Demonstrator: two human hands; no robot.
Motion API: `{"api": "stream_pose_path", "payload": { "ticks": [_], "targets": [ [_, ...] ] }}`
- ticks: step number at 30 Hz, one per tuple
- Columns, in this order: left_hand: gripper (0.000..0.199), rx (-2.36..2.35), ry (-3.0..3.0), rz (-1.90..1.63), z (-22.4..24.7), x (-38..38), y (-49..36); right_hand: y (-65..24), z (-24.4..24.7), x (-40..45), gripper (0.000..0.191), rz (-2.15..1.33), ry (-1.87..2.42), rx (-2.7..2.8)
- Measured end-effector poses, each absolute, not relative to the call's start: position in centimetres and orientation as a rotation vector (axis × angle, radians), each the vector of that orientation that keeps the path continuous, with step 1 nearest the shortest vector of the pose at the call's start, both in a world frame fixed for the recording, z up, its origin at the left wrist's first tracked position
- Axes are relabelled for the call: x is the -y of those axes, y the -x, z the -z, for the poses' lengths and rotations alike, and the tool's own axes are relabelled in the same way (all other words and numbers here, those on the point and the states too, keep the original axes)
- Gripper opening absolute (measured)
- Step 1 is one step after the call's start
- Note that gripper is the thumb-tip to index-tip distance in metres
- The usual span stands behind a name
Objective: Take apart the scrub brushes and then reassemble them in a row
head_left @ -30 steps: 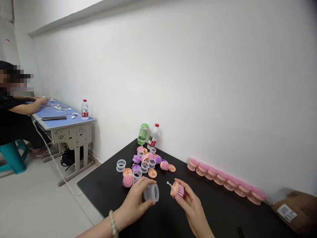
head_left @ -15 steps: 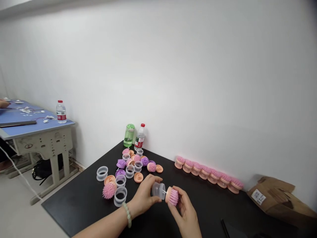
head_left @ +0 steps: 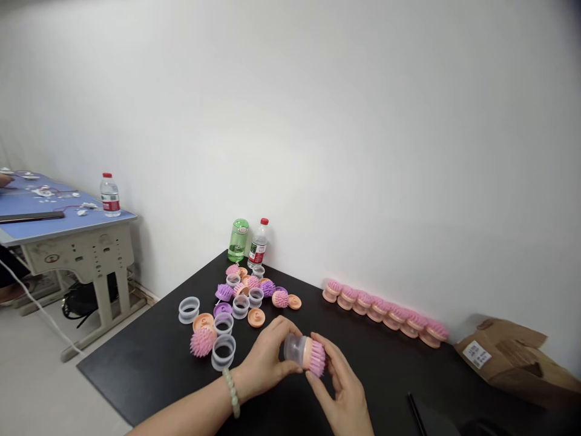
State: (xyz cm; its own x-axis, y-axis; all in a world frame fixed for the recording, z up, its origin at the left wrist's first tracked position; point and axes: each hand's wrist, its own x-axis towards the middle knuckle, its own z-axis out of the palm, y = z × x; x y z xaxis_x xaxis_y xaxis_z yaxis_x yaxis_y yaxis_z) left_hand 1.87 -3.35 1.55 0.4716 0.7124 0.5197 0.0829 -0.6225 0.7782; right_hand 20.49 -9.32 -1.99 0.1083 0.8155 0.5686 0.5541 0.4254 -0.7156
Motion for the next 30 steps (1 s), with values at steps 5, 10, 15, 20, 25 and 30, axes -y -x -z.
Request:
{"api": "stream_pose_path", "payload": {
  "ticks": [5,10,15,20,25,30],
  "targets": [
    [0.044,-0.586,-1.948,-1.166,-1.5,3.2,-1.7,-20.0,1.0,9.7,0.042,-0.16,1.208,1.615],
    [0.056,-0.504,-1.577,-0.987,-1.8,3.2,-1.8,-20.3,1.2,10.0,0.04,-0.152,1.232,1.601],
    [0.047,-0.409,-1.284,-0.814,-2.0,3.6,-1.9,-20.5,0.7,10.2,0.047,-0.208,1.27,1.573],
    [0.062,-0.318,-1.339,-0.899,-1.3,3.4,-2.3,-20.0,0.4,10.2,0.031,-0.408,1.368,1.52],
    [0.043,-0.296,-1.832,-1.106,-1.6,3.6,-2.0,-18.4,0.4,10.0,0.049,-1.041,1.17,1.158],
    [0.083,-0.436,-1.801,-1.108,-1.5,4.1,-1.8,-17.9,-0.4,9.9,0.046,-1.11,1.05,0.993]
  ]
}}
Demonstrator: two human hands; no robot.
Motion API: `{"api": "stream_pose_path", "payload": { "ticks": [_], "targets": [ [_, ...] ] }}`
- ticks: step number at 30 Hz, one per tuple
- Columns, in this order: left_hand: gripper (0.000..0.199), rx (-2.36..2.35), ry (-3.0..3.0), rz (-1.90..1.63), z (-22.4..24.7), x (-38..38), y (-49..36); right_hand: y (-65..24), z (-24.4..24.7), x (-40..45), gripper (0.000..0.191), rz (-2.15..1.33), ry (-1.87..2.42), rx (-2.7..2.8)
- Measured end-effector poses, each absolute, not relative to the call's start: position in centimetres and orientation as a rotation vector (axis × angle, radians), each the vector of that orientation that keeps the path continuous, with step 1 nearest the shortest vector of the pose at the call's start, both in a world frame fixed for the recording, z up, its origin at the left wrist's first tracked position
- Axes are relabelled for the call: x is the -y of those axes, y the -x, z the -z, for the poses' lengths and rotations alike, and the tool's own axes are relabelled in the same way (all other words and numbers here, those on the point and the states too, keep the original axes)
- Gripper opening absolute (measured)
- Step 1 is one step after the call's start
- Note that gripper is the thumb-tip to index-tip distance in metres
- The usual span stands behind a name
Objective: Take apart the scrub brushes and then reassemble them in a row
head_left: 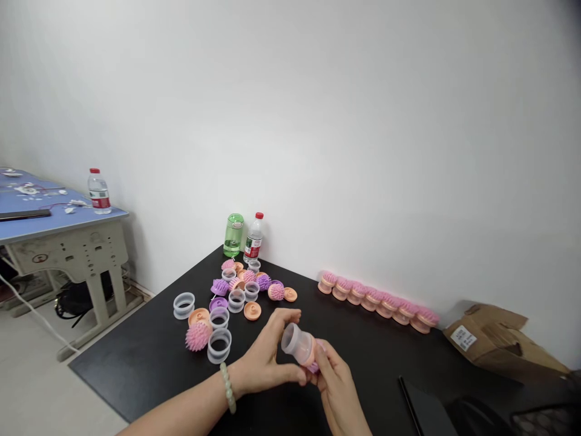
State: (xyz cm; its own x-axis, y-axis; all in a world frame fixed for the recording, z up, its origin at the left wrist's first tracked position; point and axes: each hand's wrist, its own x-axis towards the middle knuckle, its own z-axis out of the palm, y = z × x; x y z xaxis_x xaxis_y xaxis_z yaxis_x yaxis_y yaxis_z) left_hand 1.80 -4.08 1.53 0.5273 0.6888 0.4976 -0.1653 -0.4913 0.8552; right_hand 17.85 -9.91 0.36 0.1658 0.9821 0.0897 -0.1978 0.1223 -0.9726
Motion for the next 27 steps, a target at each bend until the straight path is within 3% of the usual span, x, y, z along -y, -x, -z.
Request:
{"api": "stream_pose_path", "payload": {
  "ticks": [6,9,14,19,21,24,27],
  "targets": [
    [0.047,-0.575,-1.577,-1.02,-1.3,3.4,-2.0,-18.5,-0.3,9.9,0.045,-0.94,1.12,1.067],
    [0.05,-0.383,-1.457,-1.005,-1.8,3.2,-1.9,-18.7,-0.2,9.9,0.044,-0.921,1.124,1.072],
    [0.082,-0.256,-1.306,-1.014,-2.4,3.7,-1.6,-18.9,0.1,9.9,0.041,-0.898,1.109,1.084],
    [0.04,-0.499,-1.261,-0.919,-2.3,3.7,-1.6,-19.0,0.7,9.8,0.043,-0.859,1.125,1.114],
    [0.043,-0.406,-1.242,-0.915,-2.5,3.5,-1.4,-19.0,0.7,9.7,0.044,-0.84,1.122,1.098],
    [0.07,-0.356,-1.209,-0.978,-2.7,3.4,-1.2,-19.0,0.6,9.8,0.044,-0.826,1.106,1.082],
    [0.047,-0.542,-1.206,-0.935,-2.6,3.5,-1.2,-18.9,0.5,9.9,0.045,-0.836,1.1,1.098]
  ]
}}
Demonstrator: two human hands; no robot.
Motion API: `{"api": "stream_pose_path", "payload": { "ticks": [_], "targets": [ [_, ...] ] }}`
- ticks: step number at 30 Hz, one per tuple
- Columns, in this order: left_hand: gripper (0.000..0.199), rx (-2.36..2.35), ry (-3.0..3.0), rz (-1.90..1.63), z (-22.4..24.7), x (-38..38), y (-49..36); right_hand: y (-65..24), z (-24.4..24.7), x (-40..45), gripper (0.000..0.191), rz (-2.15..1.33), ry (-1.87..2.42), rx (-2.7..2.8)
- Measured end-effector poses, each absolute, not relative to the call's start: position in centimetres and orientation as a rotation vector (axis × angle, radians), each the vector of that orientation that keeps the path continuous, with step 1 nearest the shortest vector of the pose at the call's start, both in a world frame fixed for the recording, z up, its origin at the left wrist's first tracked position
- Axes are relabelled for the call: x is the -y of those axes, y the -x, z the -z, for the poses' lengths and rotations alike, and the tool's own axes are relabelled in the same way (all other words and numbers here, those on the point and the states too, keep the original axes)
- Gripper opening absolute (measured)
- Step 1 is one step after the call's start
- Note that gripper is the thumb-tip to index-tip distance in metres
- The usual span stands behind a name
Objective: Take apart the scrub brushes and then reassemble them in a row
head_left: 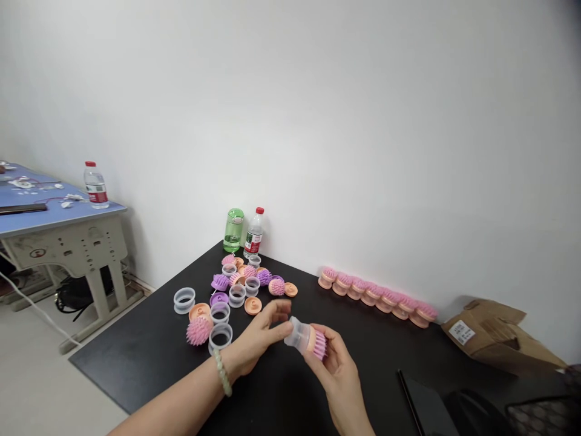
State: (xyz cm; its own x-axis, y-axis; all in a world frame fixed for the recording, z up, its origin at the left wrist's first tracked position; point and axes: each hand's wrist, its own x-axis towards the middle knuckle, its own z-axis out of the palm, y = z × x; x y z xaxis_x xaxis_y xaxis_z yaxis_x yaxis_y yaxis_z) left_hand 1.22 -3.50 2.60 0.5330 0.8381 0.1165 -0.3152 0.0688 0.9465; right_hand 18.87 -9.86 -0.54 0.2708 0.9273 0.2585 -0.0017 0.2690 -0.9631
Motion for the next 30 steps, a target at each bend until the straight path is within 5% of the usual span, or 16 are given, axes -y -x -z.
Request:
{"api": "stream_pose_path", "payload": {
  "ticks": [4,9,15,19,30],
  "targets": [
    [0.038,-0.51,-1.205,-0.827,-2.7,3.4,-1.3,-19.2,1.0,9.8,0.044,-0.814,1.107,1.132],
    [0.074,-0.348,-1.264,-0.948,-2.7,3.1,-1.1,-19.7,1.9,9.5,0.044,-0.783,1.118,1.141],
    [0.045,-0.595,-1.195,-0.797,-2.2,2.9,-1.3,-19.5,1.8,9.5,0.044,-0.739,1.134,1.163],
    [0.061,-0.463,-1.363,-0.959,-2.7,2.8,-0.8,-19.6,1.8,9.6,0.05,-0.717,1.162,1.121],
    [0.045,-0.586,-2.439,-1.301,-1.0,2.7,-1.5,-19.6,3.1,9.0,0.053,-0.64,1.236,1.162]
  ]
}}
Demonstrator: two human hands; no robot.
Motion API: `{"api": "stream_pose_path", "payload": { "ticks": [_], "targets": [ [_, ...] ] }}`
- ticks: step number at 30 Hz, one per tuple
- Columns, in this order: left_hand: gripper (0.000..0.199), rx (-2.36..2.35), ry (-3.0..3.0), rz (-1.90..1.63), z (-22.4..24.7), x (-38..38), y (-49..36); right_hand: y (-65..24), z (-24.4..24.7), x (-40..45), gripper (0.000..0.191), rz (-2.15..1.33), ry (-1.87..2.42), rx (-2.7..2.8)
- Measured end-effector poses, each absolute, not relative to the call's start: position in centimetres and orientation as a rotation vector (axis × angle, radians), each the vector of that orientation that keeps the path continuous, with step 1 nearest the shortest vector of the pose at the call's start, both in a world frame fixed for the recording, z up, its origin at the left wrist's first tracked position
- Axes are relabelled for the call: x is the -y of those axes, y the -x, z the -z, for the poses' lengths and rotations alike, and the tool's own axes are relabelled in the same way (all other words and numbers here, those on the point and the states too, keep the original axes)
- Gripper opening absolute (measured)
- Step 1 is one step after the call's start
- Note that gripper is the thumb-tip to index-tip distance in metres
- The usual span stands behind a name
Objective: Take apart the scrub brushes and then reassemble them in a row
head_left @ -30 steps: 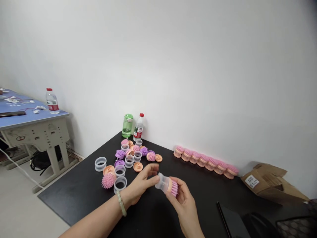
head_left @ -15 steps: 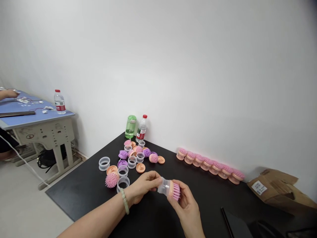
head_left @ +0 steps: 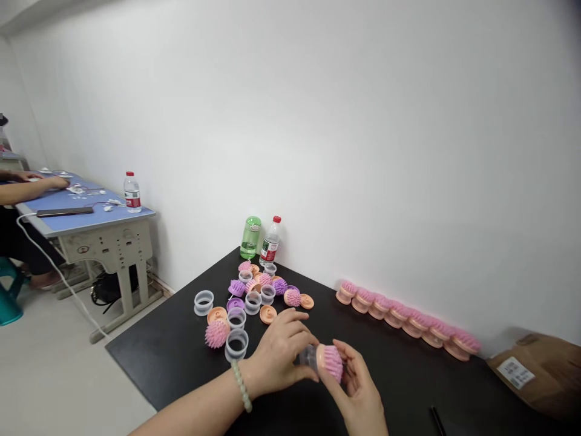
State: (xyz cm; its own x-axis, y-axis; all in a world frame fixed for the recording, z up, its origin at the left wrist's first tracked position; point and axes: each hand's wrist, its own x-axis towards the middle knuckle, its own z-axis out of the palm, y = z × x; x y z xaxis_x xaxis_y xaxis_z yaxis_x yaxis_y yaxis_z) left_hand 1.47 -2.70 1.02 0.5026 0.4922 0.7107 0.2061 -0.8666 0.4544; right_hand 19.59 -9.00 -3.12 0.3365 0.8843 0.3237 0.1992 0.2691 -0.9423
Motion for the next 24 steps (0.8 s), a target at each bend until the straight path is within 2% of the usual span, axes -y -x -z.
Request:
{"api": "stream_pose_path", "payload": {
  "ticks": [3,7,12,18,24],
  "targets": [
    [0.052,-0.579,-2.503,-1.291,-0.6,2.8,-1.6,-20.3,3.2,9.0,0.054,-0.658,1.268,1.259],
    [0.05,-0.59,-2.49,-1.32,-0.4,2.9,-1.7,-20.7,3.6,8.9,0.055,-0.596,1.317,1.345],
    [0.031,-0.591,-2.6,-1.42,-0.6,3.2,-2.0,-20.0,3.5,8.9,0.051,-0.57,1.32,1.306],
    [0.038,-0.78,-2.765,-1.146,-0.7,3.8,-2.2,-20.0,3.4,9.0,0.043,-0.296,1.391,1.519],
    [0.027,-0.89,-2.849,-1.048,0.6,3.9,-2.9,-20.3,5.1,8.6,0.05,-0.249,1.486,1.52]
  ]
}}
